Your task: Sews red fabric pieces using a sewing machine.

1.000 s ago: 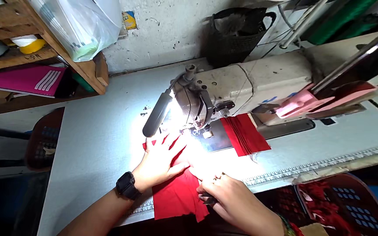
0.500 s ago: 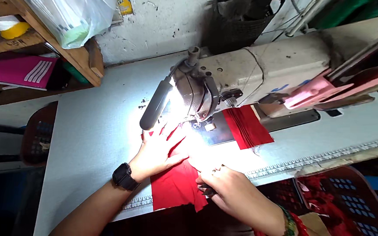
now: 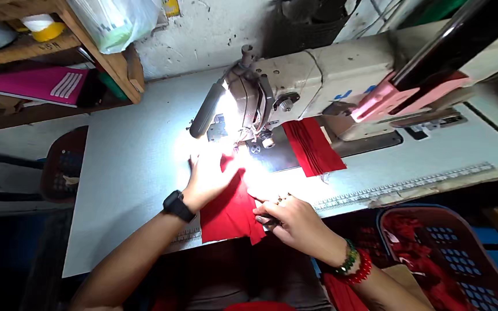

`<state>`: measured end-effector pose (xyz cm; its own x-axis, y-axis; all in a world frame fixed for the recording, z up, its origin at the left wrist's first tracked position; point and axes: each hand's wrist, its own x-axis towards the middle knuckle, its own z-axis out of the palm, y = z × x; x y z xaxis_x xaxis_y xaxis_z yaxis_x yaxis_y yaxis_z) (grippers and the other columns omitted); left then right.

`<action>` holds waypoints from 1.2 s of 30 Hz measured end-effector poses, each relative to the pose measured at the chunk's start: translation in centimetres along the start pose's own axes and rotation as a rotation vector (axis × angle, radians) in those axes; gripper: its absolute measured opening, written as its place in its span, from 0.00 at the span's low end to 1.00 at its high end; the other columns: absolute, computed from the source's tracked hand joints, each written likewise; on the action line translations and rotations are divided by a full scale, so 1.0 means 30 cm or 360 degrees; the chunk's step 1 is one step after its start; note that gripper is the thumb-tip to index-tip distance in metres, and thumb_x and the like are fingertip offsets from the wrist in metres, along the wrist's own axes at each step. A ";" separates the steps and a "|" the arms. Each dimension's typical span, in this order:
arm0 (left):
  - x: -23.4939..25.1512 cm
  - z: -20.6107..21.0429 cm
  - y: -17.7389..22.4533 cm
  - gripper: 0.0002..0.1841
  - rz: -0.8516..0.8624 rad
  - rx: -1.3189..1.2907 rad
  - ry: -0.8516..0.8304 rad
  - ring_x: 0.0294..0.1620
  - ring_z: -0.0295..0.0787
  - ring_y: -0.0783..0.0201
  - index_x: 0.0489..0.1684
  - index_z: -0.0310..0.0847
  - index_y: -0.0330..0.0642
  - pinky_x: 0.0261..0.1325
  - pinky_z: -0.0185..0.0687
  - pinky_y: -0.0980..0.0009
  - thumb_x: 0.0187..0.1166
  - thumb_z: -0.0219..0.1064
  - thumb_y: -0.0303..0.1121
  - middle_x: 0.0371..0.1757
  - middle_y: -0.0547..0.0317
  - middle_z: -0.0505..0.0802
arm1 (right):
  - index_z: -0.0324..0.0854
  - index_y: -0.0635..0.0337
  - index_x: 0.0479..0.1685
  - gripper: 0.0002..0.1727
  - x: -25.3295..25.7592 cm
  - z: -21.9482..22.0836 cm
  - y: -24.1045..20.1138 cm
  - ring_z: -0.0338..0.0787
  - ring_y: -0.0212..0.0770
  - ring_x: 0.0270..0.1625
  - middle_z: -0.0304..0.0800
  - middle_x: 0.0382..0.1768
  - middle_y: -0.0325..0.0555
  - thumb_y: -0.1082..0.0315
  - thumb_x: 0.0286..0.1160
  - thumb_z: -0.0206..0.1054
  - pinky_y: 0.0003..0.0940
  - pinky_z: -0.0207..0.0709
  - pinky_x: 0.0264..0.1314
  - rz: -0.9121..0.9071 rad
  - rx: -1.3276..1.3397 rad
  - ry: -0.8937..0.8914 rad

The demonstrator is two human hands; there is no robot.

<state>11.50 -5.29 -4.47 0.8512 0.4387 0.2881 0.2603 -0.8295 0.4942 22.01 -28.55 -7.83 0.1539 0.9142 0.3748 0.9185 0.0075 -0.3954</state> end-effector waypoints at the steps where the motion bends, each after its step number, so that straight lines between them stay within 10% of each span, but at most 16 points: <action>1: 0.028 0.005 0.000 0.20 -0.0093 0.0007 0.0059 0.59 0.85 0.55 0.54 0.87 0.46 0.73 0.69 0.42 0.76 0.71 0.51 0.52 0.56 0.91 | 0.91 0.42 0.43 0.11 0.000 0.006 -0.001 0.89 0.39 0.34 0.93 0.34 0.34 0.57 0.77 0.62 0.41 0.79 0.34 0.0014 0.0014 0.0011; 12: -0.006 0.039 0.026 0.15 0.0053 0.0057 0.0232 0.50 0.88 0.58 0.36 0.91 0.46 0.64 0.76 0.45 0.84 0.63 0.44 0.40 0.59 0.91 | 0.85 0.55 0.68 0.16 0.232 -0.064 0.047 0.87 0.29 0.37 0.93 0.49 0.42 0.68 0.86 0.62 0.28 0.83 0.43 0.0922 0.1121 0.0145; 17: -0.093 0.062 0.044 0.10 0.0342 0.0191 0.0230 0.51 0.88 0.63 0.38 0.94 0.52 0.65 0.72 0.50 0.82 0.65 0.39 0.43 0.64 0.94 | 0.83 0.56 0.52 0.08 0.345 -0.033 0.022 0.77 0.27 0.20 0.83 0.26 0.38 0.63 0.87 0.63 0.21 0.73 0.21 0.1247 0.2155 0.0293; 20: -0.109 0.055 0.061 0.11 0.0425 0.0268 0.0300 0.44 0.88 0.62 0.36 0.93 0.51 0.63 0.72 0.52 0.83 0.64 0.40 0.35 0.62 0.92 | 0.84 0.59 0.44 0.07 0.334 -0.016 0.034 0.80 0.26 0.24 0.84 0.26 0.37 0.66 0.86 0.63 0.22 0.76 0.27 0.1087 0.1685 0.0321; 25: -0.163 -0.021 0.092 0.14 0.0796 0.0180 0.0015 0.75 0.81 0.56 0.61 0.88 0.50 0.80 0.65 0.41 0.87 0.58 0.35 0.67 0.56 0.91 | 0.89 0.61 0.42 0.14 0.112 -0.076 -0.010 0.83 0.34 0.30 0.86 0.28 0.43 0.67 0.81 0.56 0.34 0.79 0.35 0.0362 0.0689 -0.0063; 30: -0.250 -0.054 0.155 0.10 0.1223 -0.0372 -0.0393 0.50 0.89 0.59 0.43 0.92 0.41 0.62 0.83 0.65 0.86 0.62 0.31 0.38 0.54 0.92 | 0.91 0.49 0.51 0.17 -0.088 -0.175 -0.038 0.85 0.22 0.34 0.94 0.40 0.32 0.72 0.75 0.57 0.23 0.80 0.38 0.0122 0.0841 -0.0503; 36: -0.145 -0.092 0.118 0.12 0.0754 -0.0276 -0.0301 0.46 0.87 0.67 0.45 0.94 0.43 0.54 0.83 0.71 0.86 0.62 0.33 0.40 0.57 0.91 | 0.87 0.55 0.63 0.25 -0.033 -0.248 0.002 0.90 0.48 0.40 0.89 0.44 0.50 0.46 0.83 0.60 0.52 0.85 0.42 0.0449 0.0092 -0.0373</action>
<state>7.46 -9.19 -1.73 0.9286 -0.0527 0.3673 -0.2374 -0.8452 0.4788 24.63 -32.47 -1.98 0.3042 0.9515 0.0450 0.8287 -0.2411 -0.5051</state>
